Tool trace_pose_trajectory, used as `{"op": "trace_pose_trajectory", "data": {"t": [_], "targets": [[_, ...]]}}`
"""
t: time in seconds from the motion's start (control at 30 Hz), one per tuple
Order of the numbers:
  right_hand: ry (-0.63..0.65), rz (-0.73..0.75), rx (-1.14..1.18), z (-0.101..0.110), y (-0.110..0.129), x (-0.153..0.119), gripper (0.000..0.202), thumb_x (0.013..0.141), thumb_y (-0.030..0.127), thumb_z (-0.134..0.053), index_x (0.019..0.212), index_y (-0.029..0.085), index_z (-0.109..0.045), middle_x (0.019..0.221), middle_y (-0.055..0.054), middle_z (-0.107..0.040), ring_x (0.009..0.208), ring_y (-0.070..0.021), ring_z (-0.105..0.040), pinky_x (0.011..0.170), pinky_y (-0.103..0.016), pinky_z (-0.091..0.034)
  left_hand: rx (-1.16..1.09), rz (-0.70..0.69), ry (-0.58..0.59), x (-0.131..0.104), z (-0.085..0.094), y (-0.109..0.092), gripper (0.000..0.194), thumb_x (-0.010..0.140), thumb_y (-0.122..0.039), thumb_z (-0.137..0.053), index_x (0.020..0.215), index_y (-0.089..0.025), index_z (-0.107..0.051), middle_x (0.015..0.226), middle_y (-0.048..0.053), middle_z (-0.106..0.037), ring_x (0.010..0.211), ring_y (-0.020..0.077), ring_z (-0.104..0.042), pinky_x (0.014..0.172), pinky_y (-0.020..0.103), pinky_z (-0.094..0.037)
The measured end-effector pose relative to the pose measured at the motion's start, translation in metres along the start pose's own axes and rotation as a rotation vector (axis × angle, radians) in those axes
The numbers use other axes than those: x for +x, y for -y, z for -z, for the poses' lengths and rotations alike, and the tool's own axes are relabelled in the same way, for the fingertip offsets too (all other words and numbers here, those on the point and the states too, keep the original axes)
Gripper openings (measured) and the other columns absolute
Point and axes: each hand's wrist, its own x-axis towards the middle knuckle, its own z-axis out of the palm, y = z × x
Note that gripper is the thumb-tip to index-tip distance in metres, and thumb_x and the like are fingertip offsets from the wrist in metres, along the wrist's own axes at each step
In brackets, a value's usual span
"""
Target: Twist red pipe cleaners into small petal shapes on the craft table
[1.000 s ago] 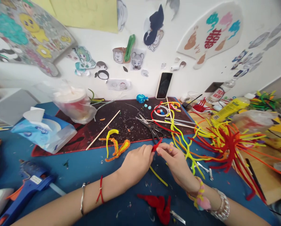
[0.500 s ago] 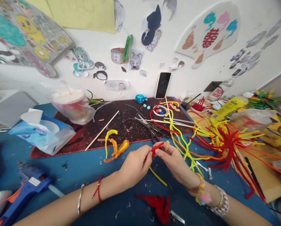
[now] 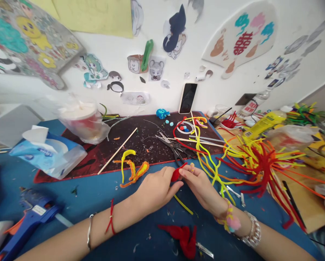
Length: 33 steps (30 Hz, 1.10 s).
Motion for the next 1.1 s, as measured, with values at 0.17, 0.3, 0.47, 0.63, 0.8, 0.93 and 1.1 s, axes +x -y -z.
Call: {"op": "trace_pose_trajectory", "data": {"t": [0.17,0.3,0.47,0.63,0.8,0.93,1.1], "targets": [[-0.017,0.036,-0.087,-0.001,-0.001,-0.002,0.017,0.073,0.03,-0.063,0.064,0.017,-0.058,0.065,0.002,-0.051,0.067,-0.0113,-0.045,0.071,-0.027,-0.036,0.426,-0.135,-0.04,0.0,-0.008,0.006,0.026,0.091,-0.022,-0.022,0.083,-0.015,-0.046,0.07,0.003,-0.053,0.062,0.0191,-0.054,0.052,0.03,-0.043],[0.014,0.052,-0.162,0.0,-0.001,-0.002,0.016,0.073,0.032,-0.064,0.068,0.017,-0.061,0.067,0.002,-0.054,0.067,-0.0112,-0.046,0.068,-0.026,-0.037,0.408,-0.141,-0.03,-0.001,-0.006,0.006,0.023,0.09,-0.019,-0.022,0.081,-0.016,-0.044,0.07,0.002,-0.053,0.06,0.0177,-0.054,0.049,0.028,-0.042],[0.055,0.034,-0.206,0.002,0.003,-0.001,0.017,0.072,0.034,-0.064,0.08,0.019,-0.064,0.074,0.001,-0.06,0.07,-0.0125,-0.051,0.07,-0.027,-0.041,0.273,-0.111,0.0,-0.003,-0.002,0.005,0.022,0.091,-0.02,-0.021,0.085,-0.016,-0.043,0.074,0.003,-0.055,0.061,0.0156,-0.055,0.052,0.026,-0.043],[0.143,0.066,-0.298,0.005,0.013,-0.001,0.015,0.075,0.03,-0.061,0.085,0.02,-0.065,0.082,0.0,-0.064,0.08,-0.0142,-0.056,0.078,-0.028,-0.042,0.207,-0.098,0.021,-0.004,-0.003,0.005,0.022,0.091,-0.021,-0.021,0.086,-0.017,-0.042,0.075,0.003,-0.056,0.062,0.016,-0.055,0.053,0.026,-0.042],[0.204,0.11,-0.362,0.009,0.016,0.001,0.013,0.076,0.028,-0.06,0.086,0.02,-0.064,0.087,-0.001,-0.064,0.085,-0.0156,-0.058,0.08,-0.028,-0.044,0.104,-0.052,0.047,-0.004,-0.003,0.005,0.021,0.091,-0.022,-0.023,0.084,-0.017,-0.043,0.073,0.002,-0.054,0.061,0.0154,-0.053,0.055,0.026,-0.039],[0.2,0.175,-0.467,0.009,0.015,0.002,0.011,0.077,0.025,-0.059,0.085,0.02,-0.064,0.086,-0.002,-0.065,0.084,-0.0156,-0.059,0.079,-0.028,-0.045,-0.049,-0.008,0.048,-0.002,-0.002,0.005,0.022,0.09,-0.024,-0.025,0.078,-0.017,-0.042,0.068,0.0,-0.051,0.059,0.0133,-0.049,0.055,0.025,-0.036],[0.119,0.385,-0.672,0.009,0.014,0.002,0.008,0.078,0.021,-0.057,0.08,0.02,-0.064,0.083,-0.003,-0.065,0.082,-0.0163,-0.058,0.076,-0.029,-0.046,-0.359,0.082,0.075,0.002,0.005,0.004,0.028,0.09,-0.027,-0.027,0.07,-0.017,-0.043,0.062,-0.002,-0.047,0.057,0.0099,-0.045,0.056,0.022,-0.034]]}}
